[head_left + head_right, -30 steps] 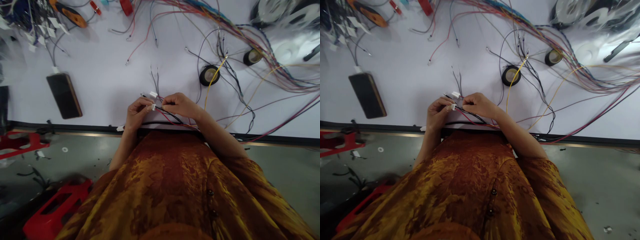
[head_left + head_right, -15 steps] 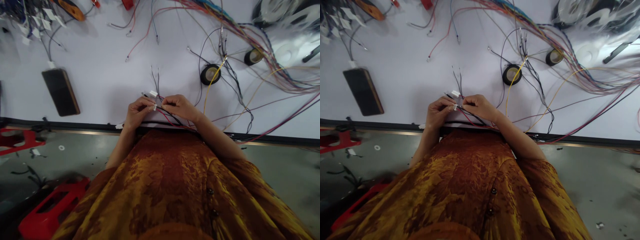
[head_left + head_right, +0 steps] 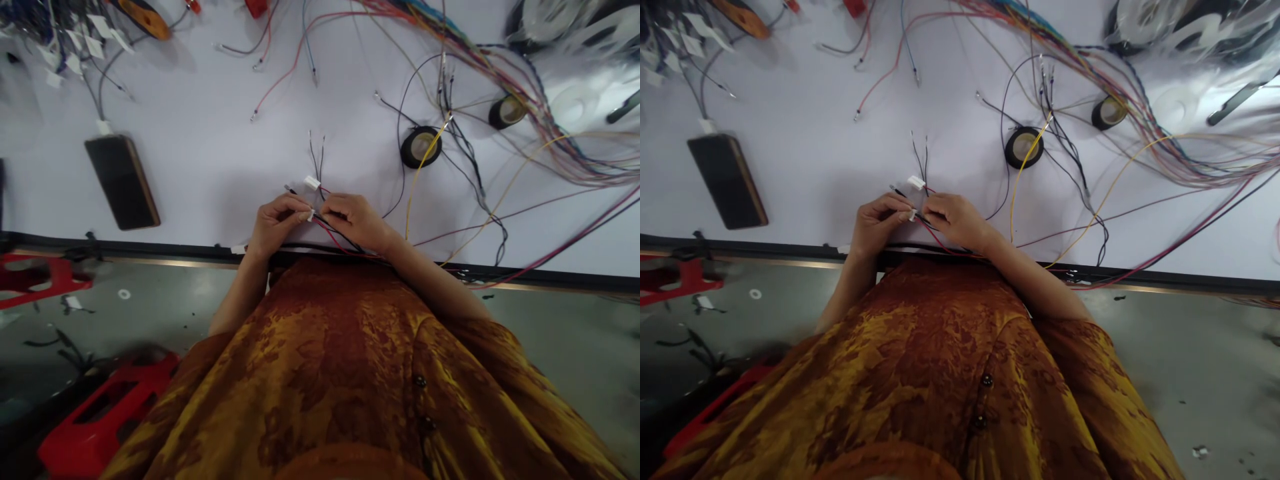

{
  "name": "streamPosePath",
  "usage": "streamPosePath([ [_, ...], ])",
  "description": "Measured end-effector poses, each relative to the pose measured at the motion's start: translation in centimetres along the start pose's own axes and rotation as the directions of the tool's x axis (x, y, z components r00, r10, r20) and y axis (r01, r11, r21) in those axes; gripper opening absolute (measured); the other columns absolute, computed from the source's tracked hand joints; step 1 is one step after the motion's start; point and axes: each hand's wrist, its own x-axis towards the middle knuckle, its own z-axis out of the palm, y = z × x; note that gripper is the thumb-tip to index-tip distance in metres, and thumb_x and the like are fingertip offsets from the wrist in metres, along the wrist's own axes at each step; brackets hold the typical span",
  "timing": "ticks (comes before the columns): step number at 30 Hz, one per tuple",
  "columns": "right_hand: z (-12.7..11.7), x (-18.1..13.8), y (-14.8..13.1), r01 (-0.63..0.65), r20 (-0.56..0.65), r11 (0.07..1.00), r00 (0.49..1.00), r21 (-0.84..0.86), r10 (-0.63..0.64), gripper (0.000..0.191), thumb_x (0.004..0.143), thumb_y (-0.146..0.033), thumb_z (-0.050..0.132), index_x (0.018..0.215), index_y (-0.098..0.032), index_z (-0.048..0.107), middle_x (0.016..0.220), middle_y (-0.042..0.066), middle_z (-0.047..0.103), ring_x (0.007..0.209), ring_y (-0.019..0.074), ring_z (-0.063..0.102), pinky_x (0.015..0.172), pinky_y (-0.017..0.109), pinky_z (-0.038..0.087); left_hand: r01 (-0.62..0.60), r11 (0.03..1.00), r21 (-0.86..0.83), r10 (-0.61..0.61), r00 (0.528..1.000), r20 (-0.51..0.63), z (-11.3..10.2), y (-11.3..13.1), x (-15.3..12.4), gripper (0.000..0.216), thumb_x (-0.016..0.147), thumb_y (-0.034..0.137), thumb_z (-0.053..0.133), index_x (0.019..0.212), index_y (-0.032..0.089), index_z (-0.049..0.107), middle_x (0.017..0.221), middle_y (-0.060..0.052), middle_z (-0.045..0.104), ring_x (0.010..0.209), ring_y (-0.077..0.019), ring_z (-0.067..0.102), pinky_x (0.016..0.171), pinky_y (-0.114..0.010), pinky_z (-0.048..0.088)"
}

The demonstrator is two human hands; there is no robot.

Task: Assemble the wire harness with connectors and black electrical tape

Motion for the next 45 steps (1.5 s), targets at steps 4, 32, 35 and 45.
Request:
streamPosePath([
  [4, 0.4, -0.2, 0.4, 0.035, -0.021, 0.999, 0.999, 0.011, -0.034, 0.018, 0.098, -0.023, 0.052, 0.084, -0.017, 0.061, 0.081, 0.002, 0.063, 0.076, 0.012, 0.055, 0.073, 0.025, 0.041, -0.039, 0.998, 0.046, 0.037, 0.999, 0.039, 0.0, 0.2, -0.1, 0.005, 0.081, 0.028, 0.081, 0.084, 0.025, 0.079, 0.089, -0.002, 0.075, 0.087, -0.0156, 0.07, 0.084, -0.031, 0.056],
  [32, 1.1, 1.2, 0.1, -0.199, -0.11, 0.965, 0.969, 0.172, 0.22, 0.016, 0.091, -0.027, 0.058, 0.082, -0.016, 0.065, 0.078, 0.001, 0.066, 0.073, 0.0122, 0.053, 0.073, 0.027, 0.04, -0.053, 0.992, -0.118, 0.064, 0.994, 0.092, 0.5, 0.0, 0.3, 0.014, 0.094, 0.036, 0.069, 0.097, 0.024, 0.063, 0.071, 0.003, 0.063, 0.055, -0.0093, 0.063, 0.053, -0.022, 0.052],
  [35, 0.5, 1.3, -0.2, -0.207, -0.06, 0.947, 0.972, 0.247, 0.228, 0.019, 0.09, -0.031, 0.06, 0.085, -0.015, 0.068, 0.079, 0.001, 0.067, 0.073, 0.0121, 0.054, 0.071, 0.026, 0.041, -0.06, 0.988, -0.139, 0.067, 0.996, 0.05, 0.6, -0.1, 0.2, 0.015, 0.095, 0.038, 0.067, 0.096, 0.024, 0.062, 0.071, 0.003, 0.063, 0.055, -0.0096, 0.062, 0.053, -0.023, 0.052],
  [45, 0.5, 1.5, -0.2, -0.138, -0.069, 0.955, 0.985, 0.261, 0.161, 0.02, 0.092, -0.03, 0.057, 0.081, -0.016, 0.065, 0.079, 0.001, 0.066, 0.073, 0.0113, 0.053, 0.072, 0.025, 0.042, -0.059, 0.984, -0.169, 0.07, 0.996, 0.06, 0.4, -0.6, 0.2, 0.014, 0.093, 0.035, 0.07, 0.097, 0.024, 0.062, 0.079, 0.003, 0.065, 0.06, -0.0089, 0.065, 0.055, -0.021, 0.054],
])
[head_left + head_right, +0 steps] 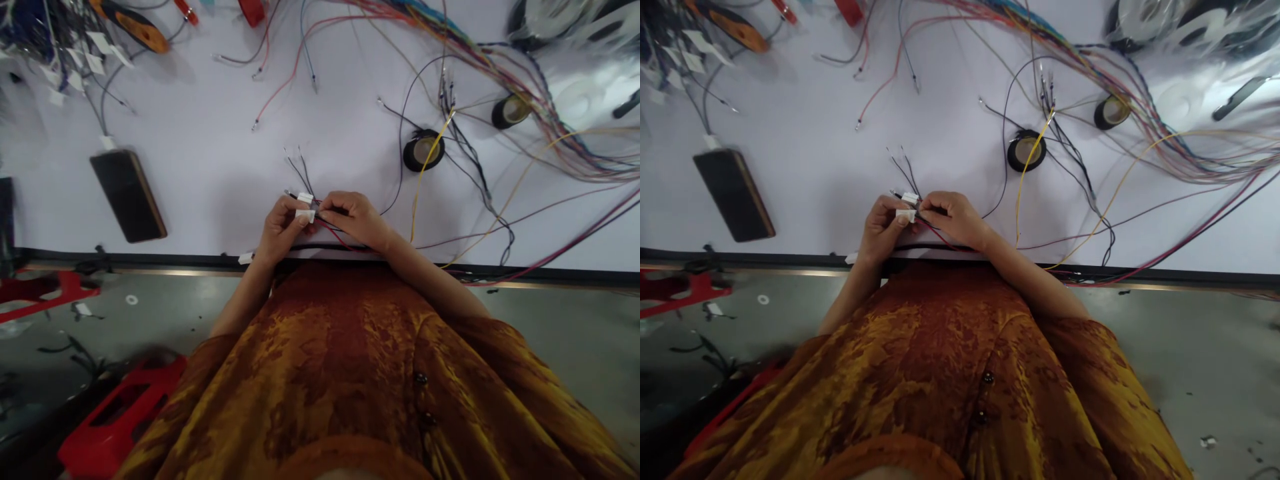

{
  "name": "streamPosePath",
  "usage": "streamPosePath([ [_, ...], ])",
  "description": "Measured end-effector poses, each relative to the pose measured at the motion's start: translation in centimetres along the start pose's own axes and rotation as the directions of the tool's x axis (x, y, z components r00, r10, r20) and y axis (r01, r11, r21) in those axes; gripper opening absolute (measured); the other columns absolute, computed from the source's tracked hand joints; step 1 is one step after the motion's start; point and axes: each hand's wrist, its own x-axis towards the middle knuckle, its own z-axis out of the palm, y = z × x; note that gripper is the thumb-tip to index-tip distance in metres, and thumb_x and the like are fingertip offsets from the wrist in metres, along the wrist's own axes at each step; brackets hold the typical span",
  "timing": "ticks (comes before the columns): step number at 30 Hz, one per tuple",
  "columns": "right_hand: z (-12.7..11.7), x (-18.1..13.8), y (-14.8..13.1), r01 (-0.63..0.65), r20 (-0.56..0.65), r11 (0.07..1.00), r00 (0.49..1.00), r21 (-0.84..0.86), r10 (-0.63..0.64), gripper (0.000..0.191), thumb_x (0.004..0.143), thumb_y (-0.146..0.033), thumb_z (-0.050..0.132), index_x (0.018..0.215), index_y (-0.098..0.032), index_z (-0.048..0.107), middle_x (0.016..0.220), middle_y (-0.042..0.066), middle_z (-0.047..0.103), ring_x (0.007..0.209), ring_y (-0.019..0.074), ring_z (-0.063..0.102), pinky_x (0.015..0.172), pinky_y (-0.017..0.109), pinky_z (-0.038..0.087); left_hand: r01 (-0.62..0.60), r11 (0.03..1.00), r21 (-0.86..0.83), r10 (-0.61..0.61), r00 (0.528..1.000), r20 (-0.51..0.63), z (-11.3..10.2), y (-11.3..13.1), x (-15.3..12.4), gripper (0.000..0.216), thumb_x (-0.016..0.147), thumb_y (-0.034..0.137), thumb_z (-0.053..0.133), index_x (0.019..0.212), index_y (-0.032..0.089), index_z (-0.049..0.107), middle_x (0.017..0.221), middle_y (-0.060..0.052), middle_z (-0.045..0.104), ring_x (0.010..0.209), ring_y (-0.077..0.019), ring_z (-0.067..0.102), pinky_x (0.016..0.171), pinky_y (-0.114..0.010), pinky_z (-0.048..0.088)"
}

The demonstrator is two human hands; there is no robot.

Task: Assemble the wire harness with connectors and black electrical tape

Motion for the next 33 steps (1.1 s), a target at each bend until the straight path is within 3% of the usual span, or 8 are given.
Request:
streamPosePath([
  [8, -0.07, -0.02, 0.21, 0.013, 0.017, 1.0, 1.0, -0.001, -0.013, 0.018, 0.093, -0.028, 0.056, 0.081, -0.017, 0.065, 0.079, 0.0, 0.065, 0.073, 0.0113, 0.053, 0.072, 0.026, 0.042, 0.046, 0.999, 0.013, -0.045, 0.998, -0.036, 0.07, 0.26, 0.02, 0.019, 0.09, 0.041, 0.073, 0.093, 0.026, 0.062, 0.078, 0.002, 0.065, 0.059, -0.0099, 0.064, 0.055, -0.024, 0.054],
  [15, 0.0, -0.05, 0.44, 0.006, 0.011, 1.0, 1.0, -0.017, -0.006, 0.019, 0.093, -0.031, 0.055, 0.082, -0.017, 0.063, 0.077, 0.0, 0.063, 0.072, 0.0113, 0.052, 0.07, 0.025, 0.041, 0.098, 0.995, 0.005, -0.098, 0.994, 0.042, -0.38, 0.27, -0.04, 0.022, 0.089, 0.042, 0.074, 0.093, 0.025, 0.062, 0.074, 0.002, 0.066, 0.058, -0.0104, 0.065, 0.054, -0.024, 0.055],
  [18, -0.2, -0.14, 0.34, -0.017, 0.052, 1.0, 0.998, -0.013, 0.018, 0.019, 0.092, -0.031, 0.055, 0.082, -0.017, 0.063, 0.076, 0.0, 0.062, 0.071, 0.0109, 0.051, 0.069, 0.025, 0.041, 0.095, 0.995, -0.007, -0.095, 0.995, 0.025, -0.41, 0.23, -0.12, 0.02, 0.091, 0.042, 0.072, 0.095, 0.025, 0.061, 0.072, 0.003, 0.066, 0.058, -0.0107, 0.065, 0.054, -0.023, 0.055],
  [28, 0.06, -0.18, 0.0, -0.054, 0.009, 0.998, 0.999, 0.012, 0.054, 0.02, 0.091, -0.031, 0.057, 0.084, -0.016, 0.067, 0.076, 0.0, 0.065, 0.07, 0.0107, 0.051, 0.067, 0.025, 0.04, 0.082, 0.996, 0.018, -0.082, 0.996, -0.032, -0.01, 0.4, -0.23, 0.019, 0.092, 0.041, 0.071, 0.094, 0.026, 0.061, 0.072, 0.003, 0.065, 0.058, -0.01, 0.064, 0.055, -0.024, 0.055],
  [33, 0.5, -0.39, 0.24, -0.042, -0.044, 0.999, 0.998, -0.004, 0.042, 0.018, 0.09, -0.028, 0.056, 0.082, -0.016, 0.066, 0.076, 0.001, 0.065, 0.071, 0.0114, 0.052, 0.069, 0.025, 0.041, 0.107, 0.994, -0.003, -0.107, 0.993, 0.047, -0.21, 0.43, 0.08, 0.019, 0.09, 0.041, 0.074, 0.095, 0.026, 0.063, 0.072, 0.003, 0.066, 0.058, -0.0107, 0.066, 0.055, -0.024, 0.056],
])
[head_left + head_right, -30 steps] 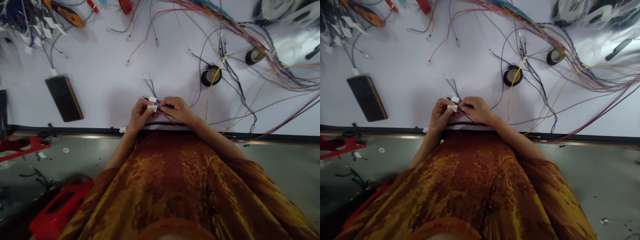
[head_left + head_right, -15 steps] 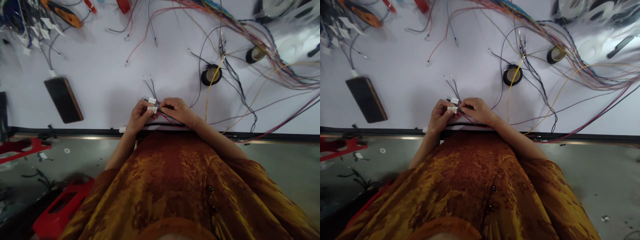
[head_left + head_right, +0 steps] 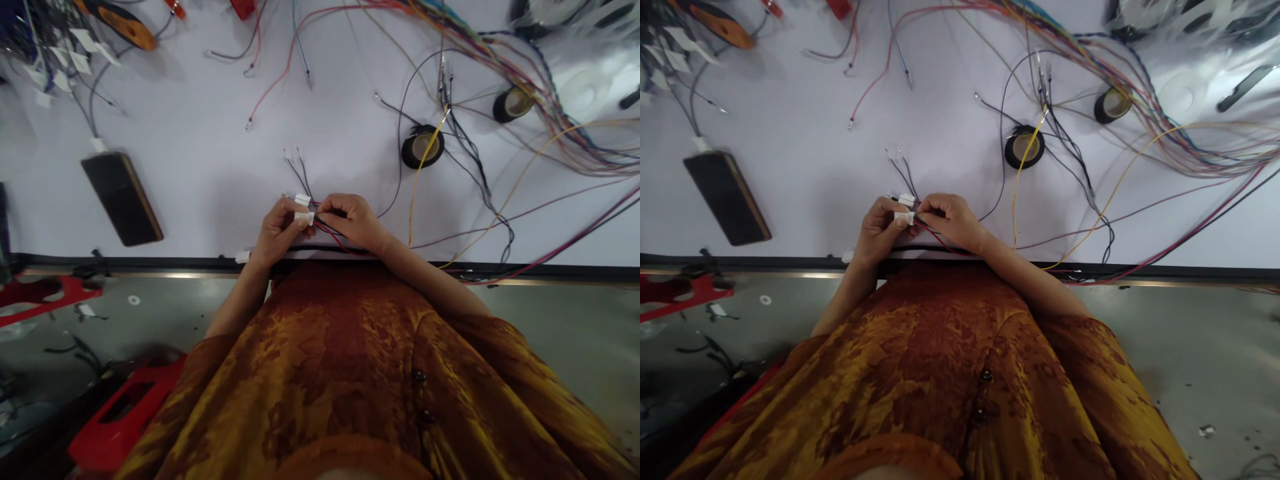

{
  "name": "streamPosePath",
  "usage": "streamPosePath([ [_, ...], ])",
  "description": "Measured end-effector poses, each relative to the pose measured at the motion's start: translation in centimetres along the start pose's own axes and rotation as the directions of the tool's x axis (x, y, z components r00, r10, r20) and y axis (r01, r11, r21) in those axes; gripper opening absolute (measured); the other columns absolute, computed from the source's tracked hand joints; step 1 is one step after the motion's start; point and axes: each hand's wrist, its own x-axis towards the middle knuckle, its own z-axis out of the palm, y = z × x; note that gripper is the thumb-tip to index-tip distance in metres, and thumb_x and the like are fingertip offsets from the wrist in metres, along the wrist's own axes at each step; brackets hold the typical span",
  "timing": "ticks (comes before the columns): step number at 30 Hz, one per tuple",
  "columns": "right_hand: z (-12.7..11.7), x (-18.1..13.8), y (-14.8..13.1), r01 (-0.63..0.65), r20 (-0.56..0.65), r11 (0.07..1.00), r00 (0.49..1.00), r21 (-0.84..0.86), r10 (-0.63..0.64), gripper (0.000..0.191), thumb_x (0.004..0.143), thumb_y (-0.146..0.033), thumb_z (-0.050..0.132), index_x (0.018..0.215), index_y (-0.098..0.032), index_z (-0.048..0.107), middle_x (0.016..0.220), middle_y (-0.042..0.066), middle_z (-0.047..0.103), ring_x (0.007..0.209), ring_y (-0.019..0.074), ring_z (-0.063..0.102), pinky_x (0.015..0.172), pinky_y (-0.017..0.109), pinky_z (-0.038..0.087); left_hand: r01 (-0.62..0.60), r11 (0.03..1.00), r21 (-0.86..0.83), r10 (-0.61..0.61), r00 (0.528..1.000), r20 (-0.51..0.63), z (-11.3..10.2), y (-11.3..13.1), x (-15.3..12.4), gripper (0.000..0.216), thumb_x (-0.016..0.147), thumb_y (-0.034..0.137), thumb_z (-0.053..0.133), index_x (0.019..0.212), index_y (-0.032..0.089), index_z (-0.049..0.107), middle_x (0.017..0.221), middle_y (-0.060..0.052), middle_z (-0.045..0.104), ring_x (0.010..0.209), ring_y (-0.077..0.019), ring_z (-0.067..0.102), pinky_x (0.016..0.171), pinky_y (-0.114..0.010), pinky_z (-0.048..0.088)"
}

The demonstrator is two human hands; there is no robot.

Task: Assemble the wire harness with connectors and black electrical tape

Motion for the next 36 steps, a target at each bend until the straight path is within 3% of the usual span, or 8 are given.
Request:
streamPosePath([
  [5, 0.2, -0.3, 0.1, -0.02, -0.054, 1.0, 0.998, 0.002, 0.02, 0.017, 0.089, -0.029, 0.058, 0.082, -0.017, 0.066, 0.075, 0.0, 0.064, 0.069, 0.0108, 0.05, 0.068, 0.025, 0.04, 0.001, 1.0, 0.004, -0.001, 0.999, -0.033, 0.1, 0.2, -0.1, 0.022, 0.089, 0.043, 0.073, 0.092, 0.025, 0.061, 0.072, 0.003, 0.066, 0.057, -0.0101, 0.065, 0.053, -0.023, 0.055],
  [20, -0.3, -0.3, -0.2, -0.056, -0.026, 0.997, 0.998, 0.045, 0.057, 0.022, 0.089, -0.036, 0.062, 0.085, -0.016, 0.069, 0.075, 0.0, 0.064, 0.069, 0.0105, 0.049, 0.064, 0.024, 0.037, 0.005, 1.0, -0.008, -0.005, 0.998, -0.058, -0.2, -0.5, -0.5, 0.022, 0.091, 0.045, 0.071, 0.096, 0.027, 0.059, 0.071, 0.003, 0.065, 0.058, -0.0106, 0.064, 0.055, -0.024, 0.053],
  [28, -0.7, 0.0, -0.7, -0.094, 0.045, 0.995, 0.995, 0.037, 0.093, 0.03, 0.094, -0.037, 0.056, 0.078, -0.015, 0.066, 0.062, -0.005, 0.045, 0.061, 0.0083, 0.036, 0.057, 0.024, 0.03, -0.004, 1.0, 0.001, 0.004, 0.997, -0.074, -0.2, -0.9, -0.5, 0.022, 0.091, 0.045, 0.072, 0.097, 0.028, 0.059, 0.074, 0.003, 0.065, 0.059, -0.011, 0.063, 0.055, -0.026, 0.052],
  [36, -0.5, 0.1, -1.0, -0.123, 0.055, 0.991, 0.991, 0.056, 0.12, 0.03, 0.094, -0.036, 0.055, 0.076, -0.014, 0.065, 0.062, -0.005, 0.045, 0.06, 0.008, 0.036, 0.058, 0.024, 0.03, -0.019, 1.0, 0.019, 0.021, 0.997, -0.073, 0.3, -0.2, -0.2, 0.02, 0.091, 0.044, 0.072, 0.094, 0.027, 0.061, 0.071, 0.003, 0.065, 0.058, -0.0111, 0.064, 0.054, -0.025, 0.054],
])
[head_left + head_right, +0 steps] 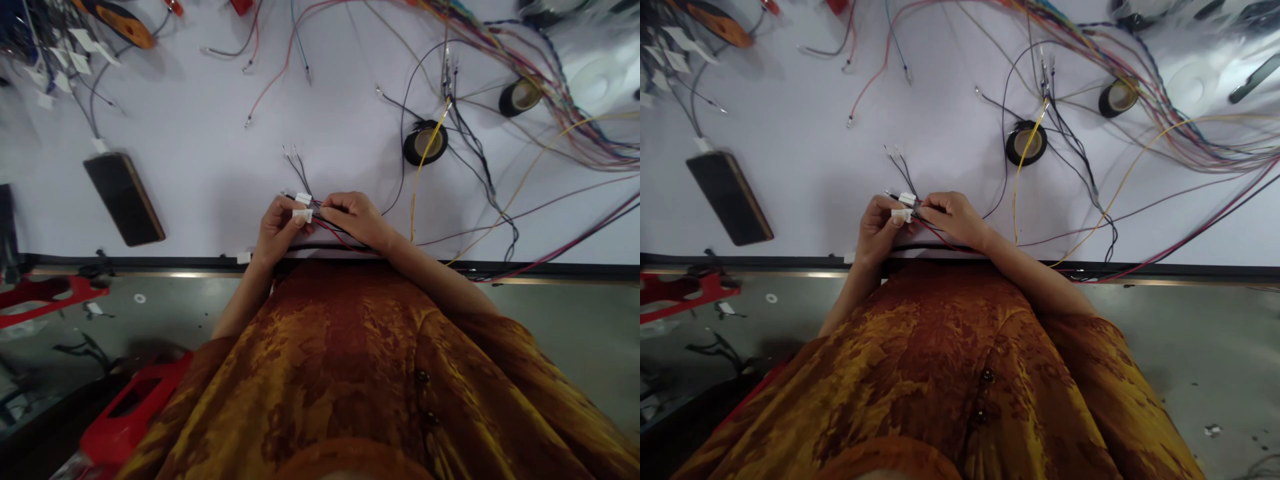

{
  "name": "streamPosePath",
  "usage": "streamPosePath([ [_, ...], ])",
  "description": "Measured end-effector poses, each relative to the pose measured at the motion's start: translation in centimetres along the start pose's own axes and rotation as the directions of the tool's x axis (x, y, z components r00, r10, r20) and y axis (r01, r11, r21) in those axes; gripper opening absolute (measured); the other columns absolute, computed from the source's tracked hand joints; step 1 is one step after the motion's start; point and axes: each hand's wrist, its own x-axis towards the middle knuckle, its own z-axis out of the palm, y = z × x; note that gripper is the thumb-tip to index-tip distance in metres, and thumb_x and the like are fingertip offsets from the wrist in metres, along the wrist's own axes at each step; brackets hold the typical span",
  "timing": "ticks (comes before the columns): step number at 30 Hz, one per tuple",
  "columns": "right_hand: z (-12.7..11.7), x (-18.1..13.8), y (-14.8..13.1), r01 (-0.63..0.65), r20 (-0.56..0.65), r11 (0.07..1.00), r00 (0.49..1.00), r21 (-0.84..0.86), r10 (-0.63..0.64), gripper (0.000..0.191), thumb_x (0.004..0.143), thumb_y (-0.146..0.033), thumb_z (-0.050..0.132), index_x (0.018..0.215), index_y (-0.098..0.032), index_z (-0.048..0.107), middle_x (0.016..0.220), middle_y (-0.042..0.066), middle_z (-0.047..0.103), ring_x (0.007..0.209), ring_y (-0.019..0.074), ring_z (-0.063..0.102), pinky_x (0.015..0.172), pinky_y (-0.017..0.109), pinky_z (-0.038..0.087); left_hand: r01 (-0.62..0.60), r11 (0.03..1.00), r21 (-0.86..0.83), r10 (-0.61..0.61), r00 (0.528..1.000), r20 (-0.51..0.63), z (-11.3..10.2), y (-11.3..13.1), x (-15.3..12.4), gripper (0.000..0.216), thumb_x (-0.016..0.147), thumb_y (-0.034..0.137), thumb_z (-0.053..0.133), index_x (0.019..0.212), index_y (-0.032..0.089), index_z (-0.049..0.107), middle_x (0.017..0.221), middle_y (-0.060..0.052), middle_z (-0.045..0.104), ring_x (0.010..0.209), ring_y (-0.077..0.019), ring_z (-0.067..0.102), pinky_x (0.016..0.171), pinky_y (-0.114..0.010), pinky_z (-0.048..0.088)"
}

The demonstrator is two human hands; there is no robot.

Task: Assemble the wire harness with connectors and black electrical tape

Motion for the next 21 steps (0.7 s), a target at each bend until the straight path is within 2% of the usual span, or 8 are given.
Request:
streamPosePath([
  [5, 0.26, 0.29, 0.13, 0.038, 0.01, 0.999, 0.999, 0.009, -0.038, 0.026, 0.092, -0.031, 0.054, 0.075, -0.014, 0.064, 0.062, -0.004, 0.05, 0.062, 0.0085, 0.039, 0.063, 0.024, 0.035, -0.021, 1.0, -0.01, 0.021, 0.999, 0.028, 0.06, 0.14, 0.17, 0.019, 0.089, 0.04, 0.075, 0.094, 0.026, 0.063, 0.074, 0.003, 0.067, 0.059, -0.01, 0.065, 0.054, -0.023, 0.054],
  [10, -0.17, 0.1, 0.37, 0.051, 0.019, 0.999, 0.998, 0.01, -0.051, 0.022, 0.091, -0.033, 0.058, 0.082, -0.014, 0.066, 0.073, -0.001, 0.06, 0.067, 0.0094, 0.046, 0.065, 0.024, 0.037, -0.025, 0.998, -0.059, 0.027, 0.999, 0.044, -0.06, 0.0, 0.21, 0.014, 0.092, 0.035, 0.071, 0.097, 0.025, 0.063, 0.071, 0.003, 0.068, 0.058, -0.0085, 0.065, 0.056, -0.02, 0.054],
  [18, 0.24, 0.01, 0.61, 0.072, -0.006, 0.997, 0.997, 0.016, -0.072, 0.022, 0.091, -0.031, 0.056, 0.08, -0.015, 0.066, 0.071, -0.001, 0.061, 0.068, 0.0098, 0.047, 0.067, 0.024, 0.038, 0.032, 0.997, -0.065, -0.029, 0.998, 0.049, 0.1, 0.23, 0.38, 0.023, 0.085, 0.041, 0.078, 0.092, 0.023, 0.064, 0.073, 0.002, 0.069, 0.058, -0.0106, 0.066, 0.055, -0.022, 0.055],
  [21, 0.16, 0.0, 0.96, 0.076, -0.019, 0.997, 0.997, -0.023, -0.076, 0.022, 0.092, -0.032, 0.057, 0.08, -0.015, 0.065, 0.07, -0.002, 0.059, 0.067, 0.0098, 0.046, 0.066, 0.025, 0.037, 0.048, 0.997, -0.067, -0.048, 0.999, -0.001, -0.09, 0.08, 0.25, 0.022, 0.086, 0.042, 0.077, 0.093, 0.024, 0.066, 0.068, 0.002, 0.068, 0.056, -0.0109, 0.064, 0.055, -0.023, 0.054],
])
